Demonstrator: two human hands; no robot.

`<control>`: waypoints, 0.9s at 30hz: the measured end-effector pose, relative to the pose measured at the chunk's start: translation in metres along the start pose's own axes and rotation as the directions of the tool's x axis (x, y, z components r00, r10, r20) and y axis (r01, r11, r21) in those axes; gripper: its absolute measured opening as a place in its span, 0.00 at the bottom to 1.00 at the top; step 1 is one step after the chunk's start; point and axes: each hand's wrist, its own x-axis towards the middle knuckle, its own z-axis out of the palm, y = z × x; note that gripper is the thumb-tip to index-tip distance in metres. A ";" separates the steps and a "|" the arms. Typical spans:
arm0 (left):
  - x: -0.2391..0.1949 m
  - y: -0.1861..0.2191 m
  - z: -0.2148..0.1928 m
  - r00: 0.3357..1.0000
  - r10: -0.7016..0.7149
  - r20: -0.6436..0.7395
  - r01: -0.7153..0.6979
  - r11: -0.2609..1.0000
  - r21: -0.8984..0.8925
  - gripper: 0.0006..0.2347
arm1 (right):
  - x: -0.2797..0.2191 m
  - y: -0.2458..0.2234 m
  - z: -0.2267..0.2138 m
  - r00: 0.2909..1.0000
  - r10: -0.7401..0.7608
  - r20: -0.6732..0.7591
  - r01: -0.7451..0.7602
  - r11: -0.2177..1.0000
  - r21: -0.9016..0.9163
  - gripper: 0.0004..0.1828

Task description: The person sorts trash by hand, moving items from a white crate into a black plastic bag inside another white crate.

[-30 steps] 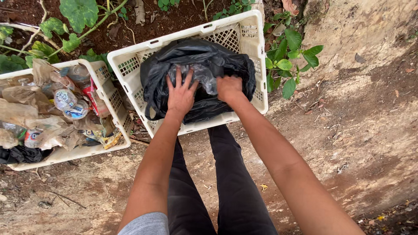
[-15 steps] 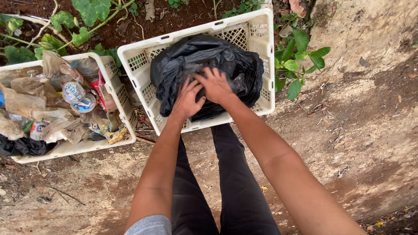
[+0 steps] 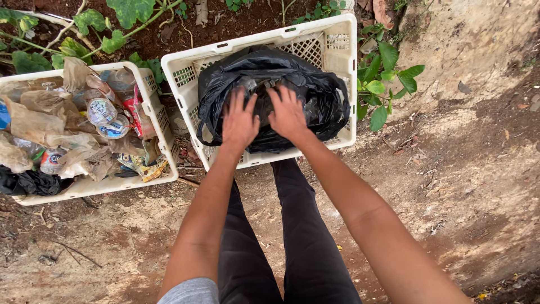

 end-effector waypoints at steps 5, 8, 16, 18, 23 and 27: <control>-0.016 0.005 0.018 0.986 0.103 -0.133 -0.120 0.985 -0.123 0.26 | -0.016 -0.033 0.000 0.989 -0.075 -0.129 0.100 0.976 0.193 0.35; -0.029 -0.004 0.002 0.964 0.113 -0.242 -0.162 0.968 -0.193 0.23 | -0.020 -0.054 -0.009 0.980 -0.093 -0.178 0.137 0.957 0.255 0.34; -0.088 -0.060 -0.075 0.869 0.009 -0.495 -0.184 0.934 -0.306 0.19 | -0.020 -0.168 -0.030 0.936 -0.256 -0.240 0.318 0.909 0.270 0.27; -0.107 -0.086 -0.091 0.859 -0.069 -0.507 -0.131 0.929 -0.347 0.19 | -0.016 -0.205 -0.026 0.931 -0.289 -0.222 0.340 0.908 0.244 0.26; -0.148 -0.168 -0.111 0.815 -0.290 -0.501 0.077 0.912 -0.402 0.21 | 0.005 -0.293 0.007 0.935 -0.353 -0.031 0.352 0.916 0.195 0.24; -0.183 -0.226 -0.115 0.783 -0.443 -0.437 0.202 0.845 -0.495 0.22 | 0.021 -0.347 0.043 0.933 -0.353 0.071 0.330 0.917 0.225 0.32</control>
